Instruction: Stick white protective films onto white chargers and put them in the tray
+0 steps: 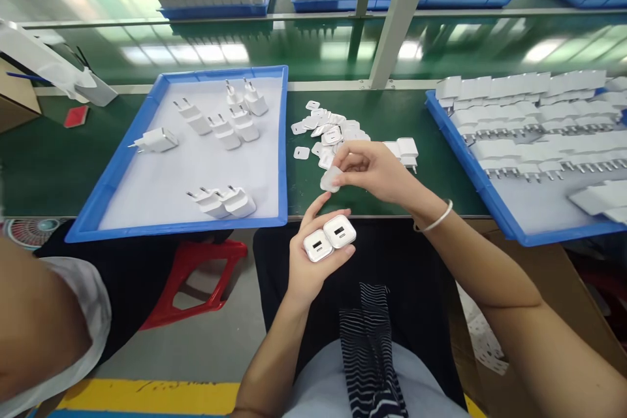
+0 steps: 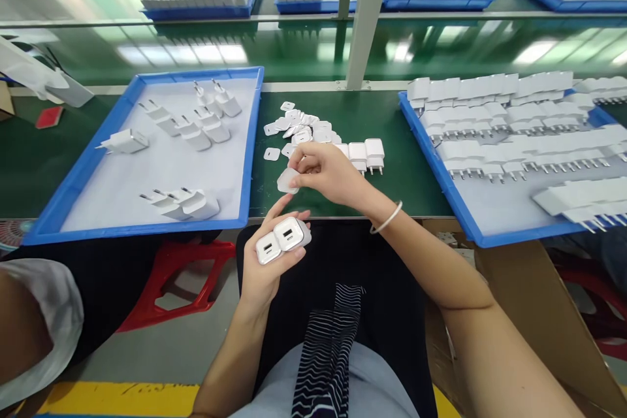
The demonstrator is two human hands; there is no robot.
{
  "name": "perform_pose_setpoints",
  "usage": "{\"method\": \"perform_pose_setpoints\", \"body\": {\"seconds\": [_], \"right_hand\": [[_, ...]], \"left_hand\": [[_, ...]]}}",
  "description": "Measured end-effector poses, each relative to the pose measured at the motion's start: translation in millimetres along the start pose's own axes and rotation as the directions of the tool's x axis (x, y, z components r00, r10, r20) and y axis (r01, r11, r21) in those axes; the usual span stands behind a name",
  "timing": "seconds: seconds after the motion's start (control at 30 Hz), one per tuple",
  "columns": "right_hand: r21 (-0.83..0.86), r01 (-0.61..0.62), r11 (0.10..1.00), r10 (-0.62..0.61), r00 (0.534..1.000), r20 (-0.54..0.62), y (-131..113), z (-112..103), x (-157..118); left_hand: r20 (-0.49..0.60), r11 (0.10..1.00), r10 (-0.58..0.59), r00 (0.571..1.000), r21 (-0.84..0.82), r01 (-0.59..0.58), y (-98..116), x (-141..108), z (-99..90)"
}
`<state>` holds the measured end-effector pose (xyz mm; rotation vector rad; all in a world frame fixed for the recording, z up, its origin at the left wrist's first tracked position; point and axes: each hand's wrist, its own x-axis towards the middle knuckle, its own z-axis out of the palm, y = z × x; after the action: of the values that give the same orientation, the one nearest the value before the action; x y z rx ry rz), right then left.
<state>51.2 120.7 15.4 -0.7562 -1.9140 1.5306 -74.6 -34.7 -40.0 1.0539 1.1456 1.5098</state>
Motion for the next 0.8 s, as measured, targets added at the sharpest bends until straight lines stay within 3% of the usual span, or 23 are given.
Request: {"method": "perform_pose_setpoints", "body": {"seconds": [0.1,0.27,0.33,0.57,0.8], "right_hand": [[0.134,-0.011,0.991,0.019,0.998,-0.060,-2,3,-27],[-0.008,0.104,0.995,-0.101,0.940,-0.327,-3,10,-67],[-0.038,0.104,0.994,-0.111,0.918,-0.381,-5,8,-76],[-0.135,0.059,0.989,-0.104,0.928,-0.357,-20,-16,-90],[-0.168,-0.025,0.985,-0.037,0.934,-0.354,-21,-25,-94]], "left_hand": [[-0.002,0.999,-0.020,1.000,-0.046,0.020,-2,6,9.1],[0.051,0.998,0.063,0.997,-0.032,-0.061,4,12,32.0],[0.108,0.995,0.102,0.989,-0.007,-0.102,10,13,38.3],[0.209,0.996,0.073,0.975,-0.062,-0.061,10,15,44.5],[0.103,0.997,-0.004,0.995,-0.070,0.011,1,13,54.1]]}}
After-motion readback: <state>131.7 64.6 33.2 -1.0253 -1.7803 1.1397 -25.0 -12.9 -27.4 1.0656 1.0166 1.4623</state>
